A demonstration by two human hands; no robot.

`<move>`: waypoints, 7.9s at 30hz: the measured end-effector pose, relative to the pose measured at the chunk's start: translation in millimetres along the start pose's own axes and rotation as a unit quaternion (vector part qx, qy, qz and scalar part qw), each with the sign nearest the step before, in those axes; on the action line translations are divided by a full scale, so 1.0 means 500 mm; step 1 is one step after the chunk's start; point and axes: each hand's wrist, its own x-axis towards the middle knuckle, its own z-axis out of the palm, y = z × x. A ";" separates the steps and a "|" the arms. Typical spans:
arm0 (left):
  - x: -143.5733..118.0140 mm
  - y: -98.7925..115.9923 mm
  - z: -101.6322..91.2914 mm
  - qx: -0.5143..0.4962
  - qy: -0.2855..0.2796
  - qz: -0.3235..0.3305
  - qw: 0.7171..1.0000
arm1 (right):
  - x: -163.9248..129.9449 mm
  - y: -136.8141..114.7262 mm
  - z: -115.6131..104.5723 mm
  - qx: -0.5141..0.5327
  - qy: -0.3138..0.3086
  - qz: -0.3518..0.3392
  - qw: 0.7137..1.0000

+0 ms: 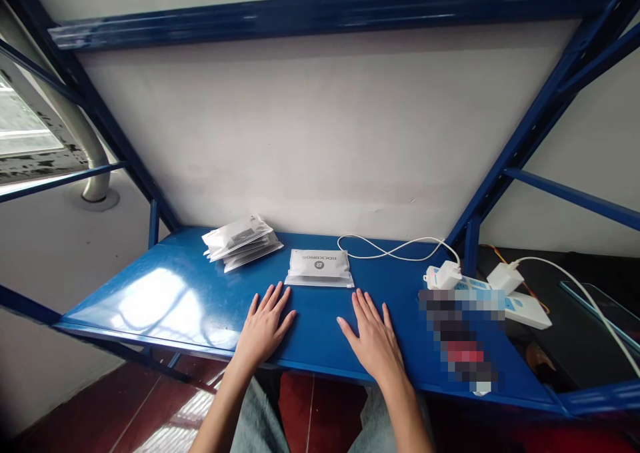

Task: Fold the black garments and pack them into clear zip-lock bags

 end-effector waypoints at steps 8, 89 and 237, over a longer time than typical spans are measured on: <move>-0.002 0.003 -0.003 -0.021 0.018 -0.008 1.000 | -0.002 0.000 0.004 0.005 0.017 -0.005 1.000; 0.061 0.099 0.003 -0.040 -0.032 0.105 0.993 | 0.080 -0.089 0.023 0.011 -0.009 -0.066 0.998; -0.020 0.212 -0.036 -0.560 0.277 -0.223 0.748 | -0.080 0.075 -0.050 0.074 0.142 0.008 0.987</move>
